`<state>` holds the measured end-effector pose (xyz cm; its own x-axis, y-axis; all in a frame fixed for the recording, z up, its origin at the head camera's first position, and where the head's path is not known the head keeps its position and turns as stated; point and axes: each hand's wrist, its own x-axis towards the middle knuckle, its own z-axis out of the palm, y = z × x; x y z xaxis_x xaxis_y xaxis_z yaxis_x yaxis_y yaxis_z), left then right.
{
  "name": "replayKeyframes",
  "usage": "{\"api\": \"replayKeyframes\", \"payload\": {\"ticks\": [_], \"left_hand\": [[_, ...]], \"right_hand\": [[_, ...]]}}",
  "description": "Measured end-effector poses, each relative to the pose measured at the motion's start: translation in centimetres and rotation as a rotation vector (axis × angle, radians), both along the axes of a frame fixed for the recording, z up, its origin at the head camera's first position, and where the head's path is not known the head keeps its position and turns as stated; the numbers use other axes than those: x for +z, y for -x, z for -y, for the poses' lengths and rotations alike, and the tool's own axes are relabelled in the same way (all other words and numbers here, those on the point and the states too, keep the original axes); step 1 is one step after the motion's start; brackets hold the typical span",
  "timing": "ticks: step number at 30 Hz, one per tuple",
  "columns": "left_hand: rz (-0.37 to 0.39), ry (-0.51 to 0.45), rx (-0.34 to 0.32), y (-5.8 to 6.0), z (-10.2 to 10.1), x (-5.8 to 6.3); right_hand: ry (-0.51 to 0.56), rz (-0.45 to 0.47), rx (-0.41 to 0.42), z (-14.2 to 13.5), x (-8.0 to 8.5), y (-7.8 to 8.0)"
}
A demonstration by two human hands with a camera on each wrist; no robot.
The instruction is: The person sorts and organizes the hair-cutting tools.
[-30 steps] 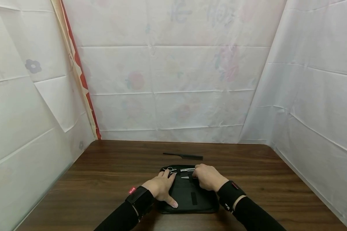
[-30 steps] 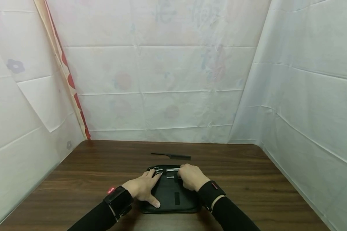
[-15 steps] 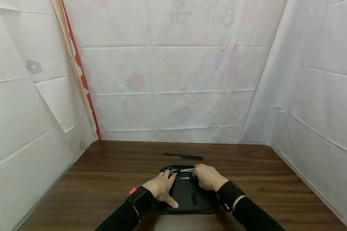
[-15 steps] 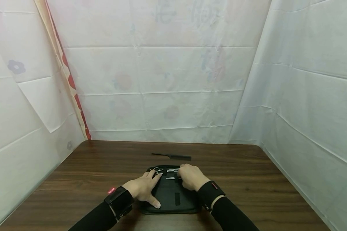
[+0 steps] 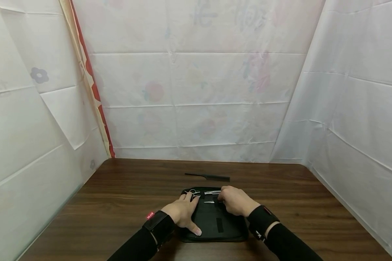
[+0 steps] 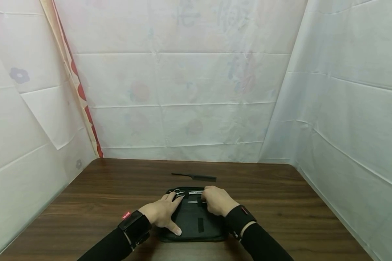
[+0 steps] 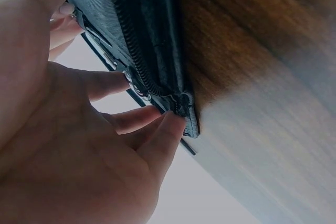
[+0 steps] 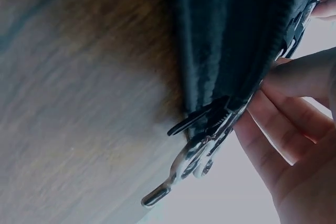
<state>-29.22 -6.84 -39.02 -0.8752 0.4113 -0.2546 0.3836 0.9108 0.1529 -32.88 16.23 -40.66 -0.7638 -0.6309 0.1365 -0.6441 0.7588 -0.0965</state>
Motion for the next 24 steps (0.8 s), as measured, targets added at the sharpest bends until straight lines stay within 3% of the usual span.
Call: {"api": "replayKeyframes", "payload": {"ticks": [6,15,24], "left_hand": [[0.016,-0.004,0.016,0.0,0.0,0.0],[0.015,0.002,0.022,-0.1,-0.1,0.1],[-0.003,0.010,0.008,-0.1,0.0,0.0]], "right_hand": [[0.033,-0.011,0.015,-0.7,0.5,-0.3],[0.044,0.030,-0.029,-2.3,1.4,-0.5],[0.021,0.214,-0.073,-3.6,2.6,-0.8]]}}
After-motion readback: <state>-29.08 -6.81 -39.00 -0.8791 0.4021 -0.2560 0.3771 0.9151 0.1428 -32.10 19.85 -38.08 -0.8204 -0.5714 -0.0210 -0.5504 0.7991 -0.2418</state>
